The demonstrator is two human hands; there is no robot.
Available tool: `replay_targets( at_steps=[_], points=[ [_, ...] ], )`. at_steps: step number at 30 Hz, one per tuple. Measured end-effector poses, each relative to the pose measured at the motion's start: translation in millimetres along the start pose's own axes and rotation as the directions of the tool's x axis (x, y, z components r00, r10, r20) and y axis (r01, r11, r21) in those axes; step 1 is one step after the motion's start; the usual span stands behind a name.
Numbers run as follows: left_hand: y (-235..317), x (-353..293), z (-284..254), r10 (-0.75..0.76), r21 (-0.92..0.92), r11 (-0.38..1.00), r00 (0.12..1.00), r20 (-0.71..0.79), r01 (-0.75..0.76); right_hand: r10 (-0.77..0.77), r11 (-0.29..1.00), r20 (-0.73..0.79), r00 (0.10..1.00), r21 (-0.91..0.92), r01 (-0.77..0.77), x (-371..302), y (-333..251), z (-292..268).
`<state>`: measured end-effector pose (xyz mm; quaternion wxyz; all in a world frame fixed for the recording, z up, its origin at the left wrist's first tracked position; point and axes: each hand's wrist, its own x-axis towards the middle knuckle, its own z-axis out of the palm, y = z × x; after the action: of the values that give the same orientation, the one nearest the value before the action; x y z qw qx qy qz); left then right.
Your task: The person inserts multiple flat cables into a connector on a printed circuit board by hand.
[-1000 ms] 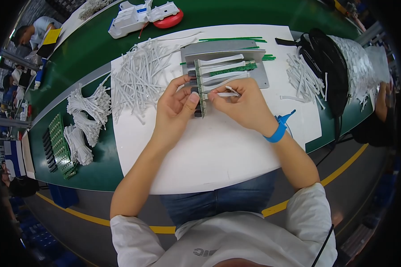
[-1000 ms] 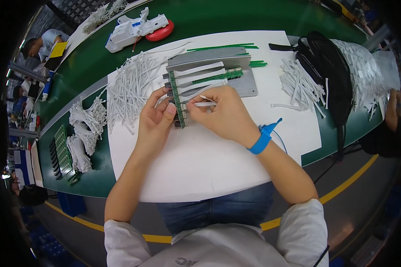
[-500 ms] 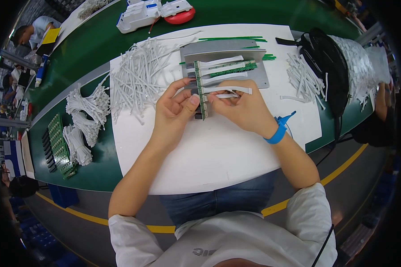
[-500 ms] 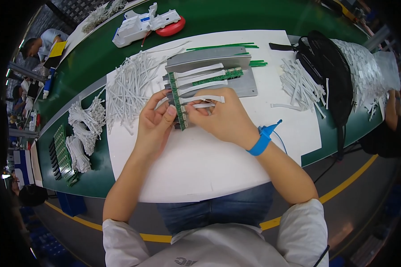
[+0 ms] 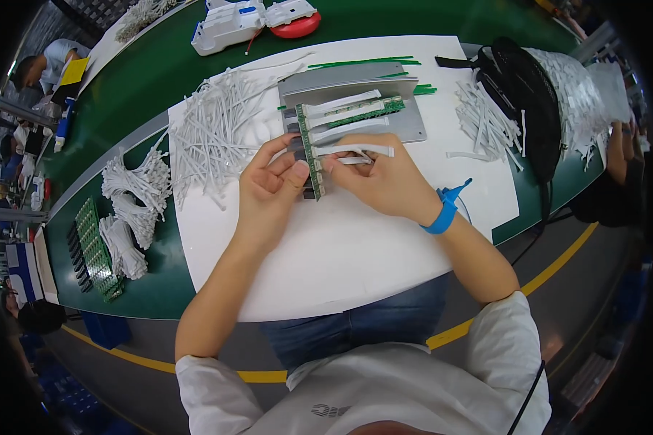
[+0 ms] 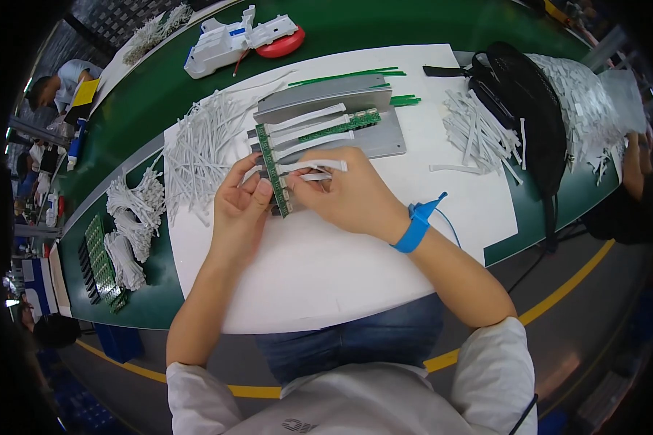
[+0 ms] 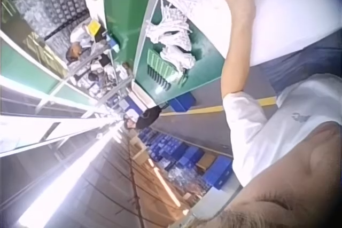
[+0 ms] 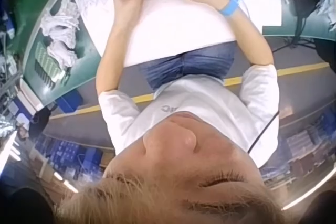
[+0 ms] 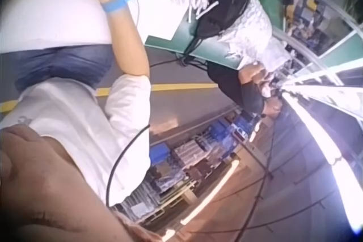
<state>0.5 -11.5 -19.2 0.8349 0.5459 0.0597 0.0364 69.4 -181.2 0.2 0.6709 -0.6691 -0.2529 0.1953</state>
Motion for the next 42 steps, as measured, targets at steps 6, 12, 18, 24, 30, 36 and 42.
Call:
replay_targets(
  at_steps=[6, 12, 18, 24, 30, 36, 42],
  points=[
    [-0.8, -1.2, -13.4, -0.089, -0.024, 0.996, 0.996, 0.025, 0.089, 0.0, 0.999, 0.082, 0.997, 0.039, -0.003, 1.2, -3.5, -5.5],
    [-1.0, -1.5, -14.1, -0.113, -0.055, 0.992, 0.993, 0.036, 0.115, 0.041, 0.995, 0.088, 0.995, -0.1, -0.032, 0.5, -11.5, -7.4],
    [3.0, -5.5, -9.8, -0.118, -0.064, 0.99, 0.992, 0.05, 0.122, 0.035, 0.993, 0.084, 0.996, -0.112, -0.026, -1.1, -19.5, -5.9],
    [0.7, -7.0, -6.3, -0.134, -0.108, 0.984, 0.989, 0.055, 0.139, 0.033, 0.987, 0.085, 0.996, -0.157, -0.019, -2.2, -20.3, -7.5],
    [7.8, -1.2, -7.5, -0.136, -0.131, 0.982, 0.991, 0.001, 0.135, -0.067, 0.988, 0.05, 0.996, -0.136, 0.074, 5.9, -2.1, -5.3],
    [21.4, 12.0, -22.4, 0.175, -0.079, 0.977, 0.957, -0.233, -0.198, 0.064, 0.989, 0.05, 0.997, -0.139, -0.057, 0.9, 0.3, -4.5],
    [19.3, 12.3, -20.0, 0.214, -0.117, 0.96, 0.935, -0.282, -0.256, -0.004, 0.971, 0.21, 0.978, -0.234, 0.054, 6.2, 2.2, -15.3]
  ],
)
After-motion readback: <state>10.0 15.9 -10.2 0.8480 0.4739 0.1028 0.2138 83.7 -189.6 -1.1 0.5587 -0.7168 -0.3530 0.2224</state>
